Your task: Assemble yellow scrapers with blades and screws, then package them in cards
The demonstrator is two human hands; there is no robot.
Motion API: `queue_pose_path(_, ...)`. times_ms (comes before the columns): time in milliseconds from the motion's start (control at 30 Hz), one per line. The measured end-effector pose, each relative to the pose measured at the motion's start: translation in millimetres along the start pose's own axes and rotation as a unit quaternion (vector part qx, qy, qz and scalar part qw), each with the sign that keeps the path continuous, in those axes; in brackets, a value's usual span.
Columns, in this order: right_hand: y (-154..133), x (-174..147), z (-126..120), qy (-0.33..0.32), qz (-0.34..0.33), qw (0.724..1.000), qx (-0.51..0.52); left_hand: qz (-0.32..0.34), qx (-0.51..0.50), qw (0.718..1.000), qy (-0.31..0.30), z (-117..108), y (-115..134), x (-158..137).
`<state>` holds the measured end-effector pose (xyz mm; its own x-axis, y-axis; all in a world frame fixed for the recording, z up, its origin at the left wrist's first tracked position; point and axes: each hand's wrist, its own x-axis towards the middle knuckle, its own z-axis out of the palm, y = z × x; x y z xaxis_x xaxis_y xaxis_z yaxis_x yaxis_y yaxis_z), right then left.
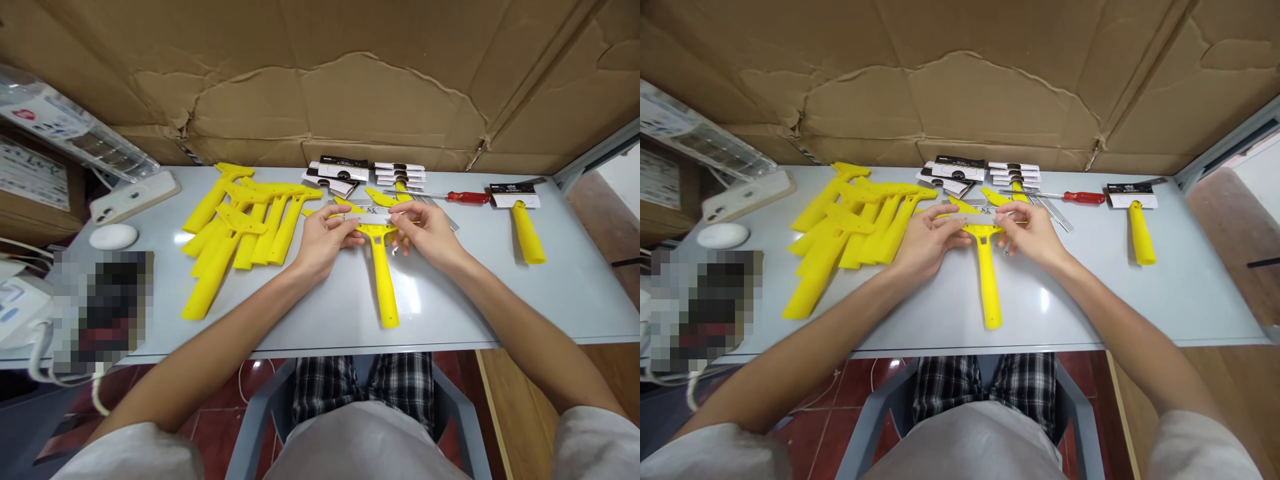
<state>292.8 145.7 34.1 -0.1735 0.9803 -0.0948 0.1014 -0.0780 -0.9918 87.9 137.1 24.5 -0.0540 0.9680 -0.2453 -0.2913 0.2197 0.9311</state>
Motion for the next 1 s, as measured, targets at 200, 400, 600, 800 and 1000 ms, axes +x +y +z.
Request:
queue_pose_path(200,0.9,1.7,0.7,0.014,0.057,0.996,0.074,0.019,0.028,0.999,0.01,0.3,-2.7,-0.8)
queue_pose_path(400,7.4,4.9,7.2,0.045,0.082,0.988,0.125,0.06,0.051,0.997,0.009,0.7,-8.7,-0.4)
queue_pose_path(600,8.0,0.5,8.5,0.046,0.022,0.992,0.112,0.067,0.057,0.996,0.007,1.6,-9.1,-1.2)
queue_pose_path(800,10.3,1.4,9.1,0.043,-0.003,0.992,0.12,0.092,0.061,0.994,0.003,1.0,-6.7,0.2)
queue_pose_path(1000,6.3,2.1,8.1,0.037,0.026,0.991,0.127,0.074,0.055,0.996,-0.014,-1.5,-5.7,1.3)
